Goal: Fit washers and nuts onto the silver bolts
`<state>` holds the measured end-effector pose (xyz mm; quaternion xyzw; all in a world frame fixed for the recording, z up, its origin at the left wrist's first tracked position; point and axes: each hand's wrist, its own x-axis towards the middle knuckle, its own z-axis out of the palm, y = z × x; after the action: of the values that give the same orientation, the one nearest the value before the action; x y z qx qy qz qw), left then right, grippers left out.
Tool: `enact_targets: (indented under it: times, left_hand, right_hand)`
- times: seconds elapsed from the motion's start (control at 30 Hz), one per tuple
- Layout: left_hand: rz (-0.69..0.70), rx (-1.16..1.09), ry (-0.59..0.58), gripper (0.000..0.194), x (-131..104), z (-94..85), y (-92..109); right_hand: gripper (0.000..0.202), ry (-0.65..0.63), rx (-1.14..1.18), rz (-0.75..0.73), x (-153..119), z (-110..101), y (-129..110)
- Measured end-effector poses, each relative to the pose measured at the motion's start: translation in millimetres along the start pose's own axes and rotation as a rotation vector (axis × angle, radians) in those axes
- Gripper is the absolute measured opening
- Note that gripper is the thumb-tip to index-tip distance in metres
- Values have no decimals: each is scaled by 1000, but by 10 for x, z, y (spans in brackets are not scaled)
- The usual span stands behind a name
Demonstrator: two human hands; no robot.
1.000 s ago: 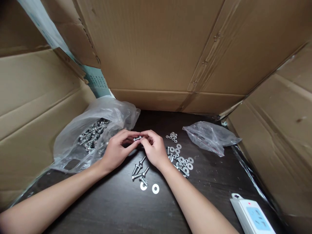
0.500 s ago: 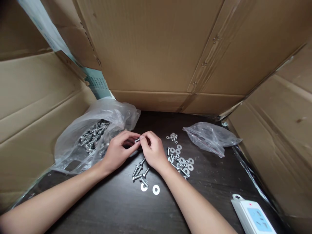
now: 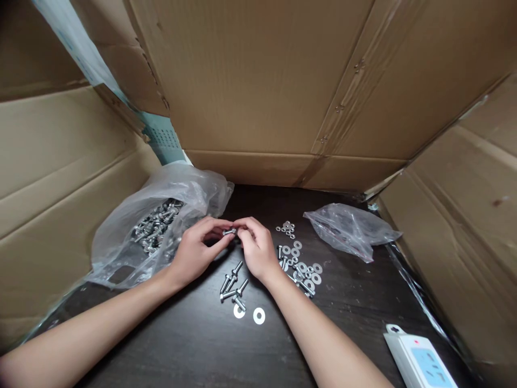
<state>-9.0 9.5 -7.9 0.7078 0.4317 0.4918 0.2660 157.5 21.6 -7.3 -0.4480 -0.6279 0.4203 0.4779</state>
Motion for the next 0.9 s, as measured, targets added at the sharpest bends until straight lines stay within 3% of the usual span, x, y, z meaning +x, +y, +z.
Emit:
enact_targets:
  times: [0.9]
  left_hand:
    - [1, -13, 15, 14, -8, 0, -18]
  right_hand:
    - [18, 34, 6, 30, 11, -1, 17]
